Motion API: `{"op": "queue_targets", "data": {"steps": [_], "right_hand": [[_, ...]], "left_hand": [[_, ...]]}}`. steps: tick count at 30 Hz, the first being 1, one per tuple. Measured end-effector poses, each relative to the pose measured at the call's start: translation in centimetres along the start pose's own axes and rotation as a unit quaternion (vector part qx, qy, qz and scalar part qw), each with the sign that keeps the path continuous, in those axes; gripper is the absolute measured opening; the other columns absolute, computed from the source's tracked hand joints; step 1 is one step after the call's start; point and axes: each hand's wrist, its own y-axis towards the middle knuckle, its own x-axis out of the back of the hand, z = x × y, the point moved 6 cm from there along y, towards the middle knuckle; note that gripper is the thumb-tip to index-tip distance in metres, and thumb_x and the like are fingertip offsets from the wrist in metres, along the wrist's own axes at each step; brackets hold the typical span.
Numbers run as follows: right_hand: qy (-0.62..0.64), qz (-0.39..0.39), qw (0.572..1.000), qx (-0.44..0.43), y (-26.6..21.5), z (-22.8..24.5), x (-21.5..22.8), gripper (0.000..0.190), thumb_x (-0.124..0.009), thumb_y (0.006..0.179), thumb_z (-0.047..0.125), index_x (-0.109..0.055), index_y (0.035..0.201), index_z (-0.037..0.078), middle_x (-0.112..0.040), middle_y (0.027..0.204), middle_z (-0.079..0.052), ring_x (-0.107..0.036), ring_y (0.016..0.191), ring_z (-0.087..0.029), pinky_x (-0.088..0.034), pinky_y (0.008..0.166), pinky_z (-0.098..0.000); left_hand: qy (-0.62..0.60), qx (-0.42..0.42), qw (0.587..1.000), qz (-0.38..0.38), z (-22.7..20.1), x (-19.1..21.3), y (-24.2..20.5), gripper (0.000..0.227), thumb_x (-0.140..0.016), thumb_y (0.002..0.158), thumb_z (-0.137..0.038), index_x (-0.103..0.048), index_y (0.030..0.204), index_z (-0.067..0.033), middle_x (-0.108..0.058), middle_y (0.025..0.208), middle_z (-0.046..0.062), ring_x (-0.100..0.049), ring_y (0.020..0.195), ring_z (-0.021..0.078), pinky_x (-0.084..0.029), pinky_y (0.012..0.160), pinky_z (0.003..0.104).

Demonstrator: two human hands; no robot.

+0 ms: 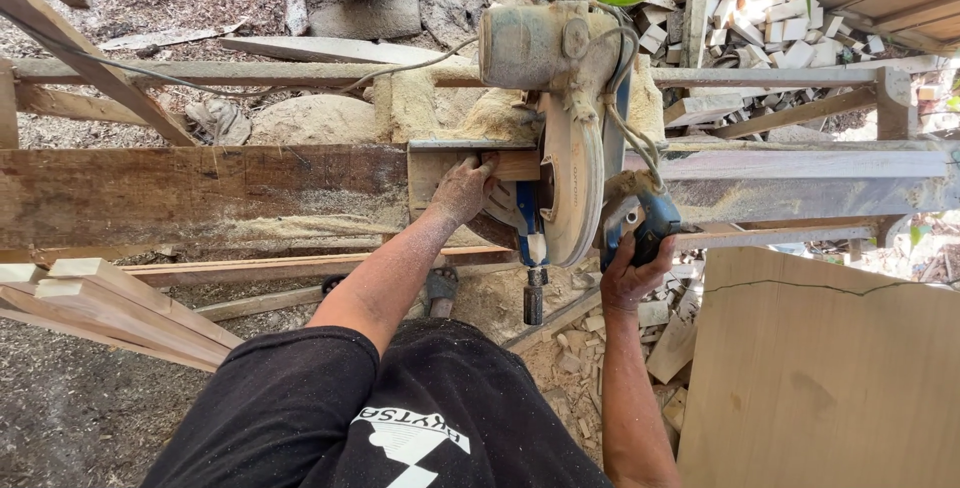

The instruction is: Cutting wooden slats into smaller pieces using a miter saw.

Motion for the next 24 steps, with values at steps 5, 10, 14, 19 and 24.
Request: {"op": "queue_targets", "data": {"steps": [5, 10, 14, 19, 24], "right_hand": [[-0.004, 0.012, 1.0, -0.017, -1.5, 0.2, 0.1, 0.064, -0.067, 0.11, 0.009, -0.025, 0.158, 0.005, -0.052, 0.141, -0.029, -0.064, 0.119, -0.038, -0.058, 0.098, -0.0458], [-0.009, 0.064, 0.997, -0.04, 2.3, 0.0, 0.9, 0.064, -0.061, 0.112, 0.013, -0.022, 0.163, 0.014, -0.053, 0.146, -0.03, -0.065, 0.123, -0.043, -0.062, 0.1, -0.0478], [-0.026, 0.098, 0.995, 0.001, 13.9, 4.8, 0.7, 0.059, -0.055, 0.118, 0.021, -0.025, 0.169, 0.017, -0.05, 0.156, -0.032, -0.066, 0.128, -0.043, -0.065, 0.102, -0.0509], [0.008, 0.279, 0.955, -0.096, 29.4, 8.5, -4.2, 0.064, -0.051, 0.105, 0.014, -0.032, 0.165, 0.007, -0.07, 0.126, -0.024, -0.077, 0.085, -0.027, -0.066, 0.067, -0.0362], [0.133, 0.256, 0.957, -0.033, 31.6, 8.0, -5.3, 0.055, -0.051, 0.108, 0.008, -0.041, 0.162, -0.003, -0.066, 0.14, -0.025, -0.074, 0.108, -0.025, -0.067, 0.087, -0.0309]], "left_hand": [[-0.002, -0.024, 1.0, -0.015, 0.2, 0.5, -0.3, 0.047, -0.058, 0.104, -0.026, -0.054, 0.151, -0.0198, -0.06, 0.116, 0.02, -0.063, 0.111, 0.0388, -0.053, 0.095, 0.05], [0.074, -0.07, 0.995, -0.001, 2.6, 0.3, -1.3, 0.04, -0.056, 0.11, -0.032, -0.057, 0.149, -0.0235, -0.062, 0.118, 0.015, -0.064, 0.112, 0.0328, -0.056, 0.099, 0.044], [0.106, -0.06, 0.992, -0.025, 2.4, 3.8, -4.7, 0.044, -0.062, 0.099, -0.031, -0.063, 0.143, -0.0328, -0.061, 0.118, 0.013, -0.059, 0.116, 0.0323, -0.054, 0.097, 0.047], [0.14, -0.124, 0.978, -0.095, -0.3, 3.7, -4.0, 0.032, -0.078, 0.082, -0.039, -0.072, 0.103, -0.0149, -0.058, 0.139, 0.016, -0.053, 0.129, 0.0379, -0.049, 0.099, 0.05], [0.097, -0.01, 0.995, 0.024, 1.2, -0.3, -2.1, 0.05, -0.081, 0.088, -0.038, -0.057, 0.114, -0.0028, -0.068, 0.116, 0.018, -0.065, 0.116, 0.0323, -0.053, 0.11, 0.047]]}}
